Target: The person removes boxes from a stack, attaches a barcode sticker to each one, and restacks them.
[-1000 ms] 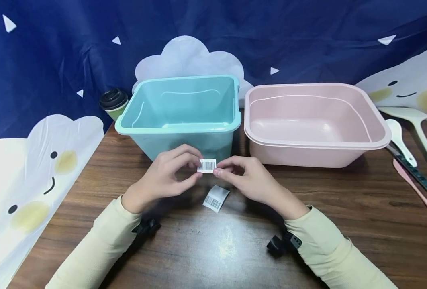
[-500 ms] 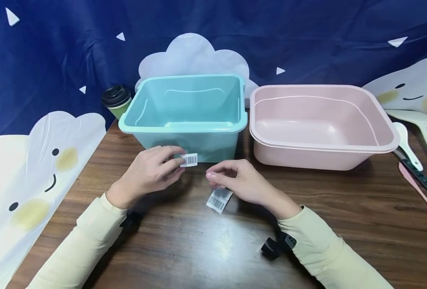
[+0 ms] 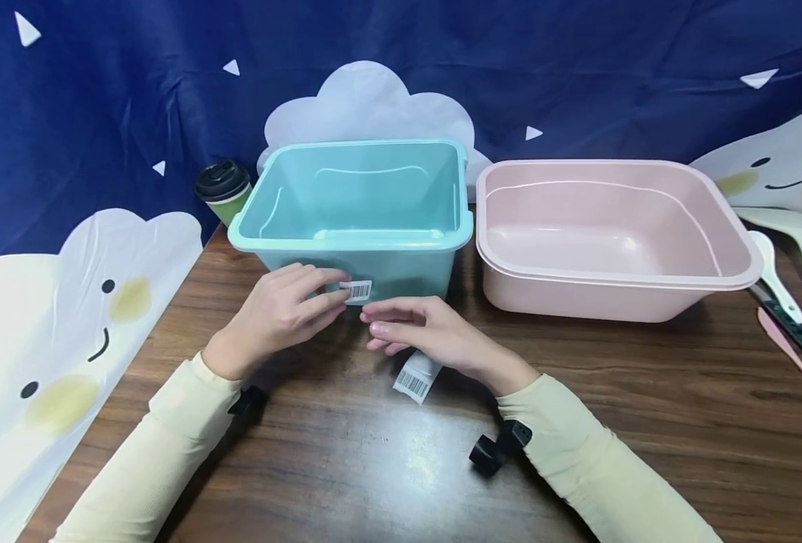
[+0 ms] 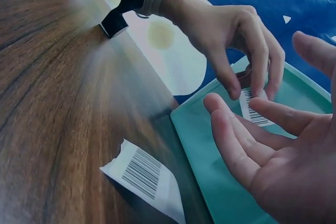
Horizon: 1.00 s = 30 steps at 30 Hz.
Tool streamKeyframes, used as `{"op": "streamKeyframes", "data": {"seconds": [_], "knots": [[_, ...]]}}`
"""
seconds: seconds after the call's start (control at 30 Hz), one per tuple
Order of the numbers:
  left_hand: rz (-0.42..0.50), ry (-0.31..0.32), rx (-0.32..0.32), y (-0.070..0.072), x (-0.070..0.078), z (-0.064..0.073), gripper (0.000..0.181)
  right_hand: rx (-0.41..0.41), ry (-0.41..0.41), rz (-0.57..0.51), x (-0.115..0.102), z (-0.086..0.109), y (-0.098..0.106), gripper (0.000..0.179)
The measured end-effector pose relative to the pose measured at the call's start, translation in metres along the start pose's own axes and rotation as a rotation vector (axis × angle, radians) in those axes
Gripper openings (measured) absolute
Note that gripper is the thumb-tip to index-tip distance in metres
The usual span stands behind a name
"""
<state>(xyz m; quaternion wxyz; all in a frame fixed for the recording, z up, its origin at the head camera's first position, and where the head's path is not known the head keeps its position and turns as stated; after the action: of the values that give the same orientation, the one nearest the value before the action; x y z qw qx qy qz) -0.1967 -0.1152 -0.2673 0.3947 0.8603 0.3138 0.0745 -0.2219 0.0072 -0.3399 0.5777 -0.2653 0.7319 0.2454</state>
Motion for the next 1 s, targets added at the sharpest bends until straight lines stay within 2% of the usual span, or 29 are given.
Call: {"op": "streamKeyframes", "data": {"seconds": [0.27, 0.5, 0.8, 1.0], "knots": [[0.041, 0.044, -0.011, -0.001, -0.008, 0.001, 0.019, -0.017, 0.043, -0.046, 0.000, -0.005, -0.005, 0.048], [-0.024, 0.046, -0.049, -0.006, -0.012, 0.003, 0.020, -0.010, 0.049, -0.137, 0.002, -0.008, -0.005, 0.051], [-0.125, -0.029, -0.002, -0.006, -0.007, 0.001, 0.017, -0.014, 0.035, -0.125, 0.004, -0.008, -0.007, 0.052], [-0.182, -0.059, -0.014, -0.009, -0.006, 0.002, 0.017, -0.035, 0.038, -0.139, 0.003, -0.008, -0.009, 0.053]]}}
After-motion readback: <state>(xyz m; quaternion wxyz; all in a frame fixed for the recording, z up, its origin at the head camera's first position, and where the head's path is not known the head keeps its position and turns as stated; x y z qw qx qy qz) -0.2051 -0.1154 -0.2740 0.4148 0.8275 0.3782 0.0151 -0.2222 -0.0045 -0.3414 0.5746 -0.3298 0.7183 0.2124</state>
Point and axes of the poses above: each hand's wrist, its own z-axis away from the middle knuckle, its own y-axis out of the back of the hand, x = y × z, the point moved 10 cm from there along -z, towards the middle knuckle, and after that the axes turned 13 degrees about y, right-handed, at the moved point
